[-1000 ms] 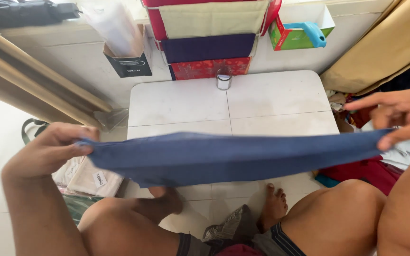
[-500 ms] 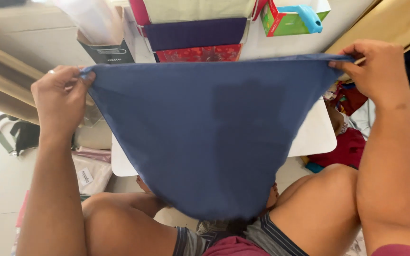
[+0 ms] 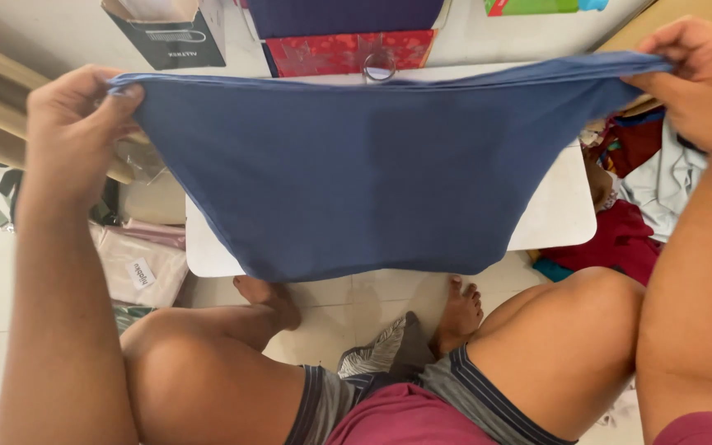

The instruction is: Unfolding a blue piece of fabric on a small table and using a lint roller to remove lint or dust from its surface.

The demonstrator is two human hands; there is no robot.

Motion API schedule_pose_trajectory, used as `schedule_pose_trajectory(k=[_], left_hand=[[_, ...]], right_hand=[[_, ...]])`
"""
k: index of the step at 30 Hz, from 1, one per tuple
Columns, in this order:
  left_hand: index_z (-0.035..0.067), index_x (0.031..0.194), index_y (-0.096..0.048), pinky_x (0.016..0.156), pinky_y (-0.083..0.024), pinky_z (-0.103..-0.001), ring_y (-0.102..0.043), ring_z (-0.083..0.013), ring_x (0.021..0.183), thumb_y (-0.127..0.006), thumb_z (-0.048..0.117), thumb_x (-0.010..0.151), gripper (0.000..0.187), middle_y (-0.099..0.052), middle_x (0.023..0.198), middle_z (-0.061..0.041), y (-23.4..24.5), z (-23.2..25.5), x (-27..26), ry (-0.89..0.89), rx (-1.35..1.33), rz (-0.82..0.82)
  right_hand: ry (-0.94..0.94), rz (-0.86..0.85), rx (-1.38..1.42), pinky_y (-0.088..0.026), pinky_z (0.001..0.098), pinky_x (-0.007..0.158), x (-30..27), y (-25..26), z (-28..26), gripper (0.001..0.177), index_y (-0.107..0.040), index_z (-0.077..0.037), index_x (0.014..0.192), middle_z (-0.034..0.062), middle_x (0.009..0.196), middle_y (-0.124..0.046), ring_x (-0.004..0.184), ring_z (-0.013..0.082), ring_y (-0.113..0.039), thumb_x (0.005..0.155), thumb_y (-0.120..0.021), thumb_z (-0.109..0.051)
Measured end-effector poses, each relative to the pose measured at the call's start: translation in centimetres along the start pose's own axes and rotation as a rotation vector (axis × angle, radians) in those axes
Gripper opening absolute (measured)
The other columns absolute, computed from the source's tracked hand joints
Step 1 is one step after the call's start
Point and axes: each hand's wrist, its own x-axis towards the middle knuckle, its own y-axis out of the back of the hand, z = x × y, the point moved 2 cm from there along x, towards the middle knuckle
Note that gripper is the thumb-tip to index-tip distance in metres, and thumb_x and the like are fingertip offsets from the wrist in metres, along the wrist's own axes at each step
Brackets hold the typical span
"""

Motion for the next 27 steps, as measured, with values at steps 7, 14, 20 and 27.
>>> schedule_pose_trajectory(k=[7,14,20,27], left_hand=[[-0.008,0.134,-0.065,0.097,-0.051,-0.026,-0.055,-0.0154,0.099,-0.066,-0.007,0.127,0.006,-0.063,0.116,-0.012,2.6,-0.1,-1.8,-0.251,0.085,0.062],[-0.022,0.128,-0.070,0.089,-0.054,-0.035,-0.056,-0.0252,0.093,-0.076,-0.021,0.122,0.008,-0.062,0.112,-0.024,-0.3,1.4,-0.3,-0.533,0.230,0.138],[-0.011,0.126,-0.072,0.082,-0.046,-0.024,-0.055,-0.0147,0.088,-0.072,-0.012,0.116,0.010,-0.068,0.106,-0.013,0.4,2.8,-1.0,-0.296,0.146,-0.039],[-0.005,0.095,-0.074,0.069,-0.051,-0.031,-0.064,-0.0193,0.077,-0.066,0.001,0.092,0.010,-0.072,0.088,-0.014,4.4,-0.8,-2.3,0.225,-0.231,-0.621]], right_hand=[[0.082,0.011,0.004,-0.052,0.0660,0.122,-2.1,3.0,3.2,0.021,-0.036,0.001,0.157,0.0392,0.150,-0.047,0.132,0.0574,-0.058,0.137,-0.041,0.009],[0.203,0.103,-0.088,-0.044,0.0622,0.120,-0.6,1.8,6.9,0.020,-0.041,0.022,0.155,0.0432,0.148,-0.047,0.132,0.0573,-0.054,0.138,-0.048,0.013],[0.086,0.081,-0.161,-0.050,0.0517,0.121,-1.9,3.5,8.9,0.019,-0.054,0.014,0.149,0.0282,0.140,-0.058,0.129,0.0424,-0.062,0.138,-0.045,0.002],[-0.164,-0.325,0.249,-0.063,0.0279,0.068,-5.3,7.0,6.9,0.023,-0.063,-0.003,0.102,0.0136,0.086,-0.070,0.071,0.0194,-0.070,0.080,-0.068,0.002]])
